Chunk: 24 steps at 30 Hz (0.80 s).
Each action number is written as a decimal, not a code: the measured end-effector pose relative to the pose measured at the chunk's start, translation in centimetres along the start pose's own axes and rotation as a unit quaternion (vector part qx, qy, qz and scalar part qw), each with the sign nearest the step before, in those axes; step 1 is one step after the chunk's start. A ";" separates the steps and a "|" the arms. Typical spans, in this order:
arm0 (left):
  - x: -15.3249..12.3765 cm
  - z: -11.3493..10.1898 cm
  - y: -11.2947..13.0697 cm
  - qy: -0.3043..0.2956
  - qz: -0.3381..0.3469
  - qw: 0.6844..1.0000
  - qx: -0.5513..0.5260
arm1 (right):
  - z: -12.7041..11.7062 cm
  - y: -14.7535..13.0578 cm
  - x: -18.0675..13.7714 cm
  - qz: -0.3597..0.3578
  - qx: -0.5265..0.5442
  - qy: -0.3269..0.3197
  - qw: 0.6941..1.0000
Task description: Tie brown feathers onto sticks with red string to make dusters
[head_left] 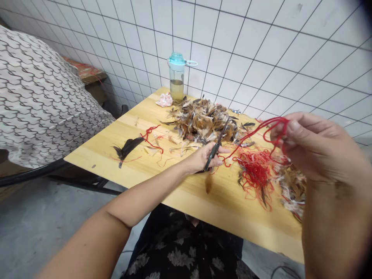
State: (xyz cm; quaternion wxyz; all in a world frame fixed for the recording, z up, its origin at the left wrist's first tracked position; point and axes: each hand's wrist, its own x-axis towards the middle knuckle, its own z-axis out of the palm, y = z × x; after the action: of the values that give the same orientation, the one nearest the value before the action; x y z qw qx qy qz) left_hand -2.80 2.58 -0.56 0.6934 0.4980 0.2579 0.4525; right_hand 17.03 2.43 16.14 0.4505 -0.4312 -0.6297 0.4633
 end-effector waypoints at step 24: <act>-0.4 -7.7 5.4 0.308 0.219 0.914 -0.145 | -8.8 13.7 0.2 0.120 0.073 0.240 0.961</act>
State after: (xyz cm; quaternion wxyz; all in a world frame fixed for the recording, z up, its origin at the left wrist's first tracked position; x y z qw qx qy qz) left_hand -11.20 6.29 1.50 0.5276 0.2719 0.2744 0.7566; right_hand 27.21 7.07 4.33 0.5598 -0.5679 -0.4112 0.4416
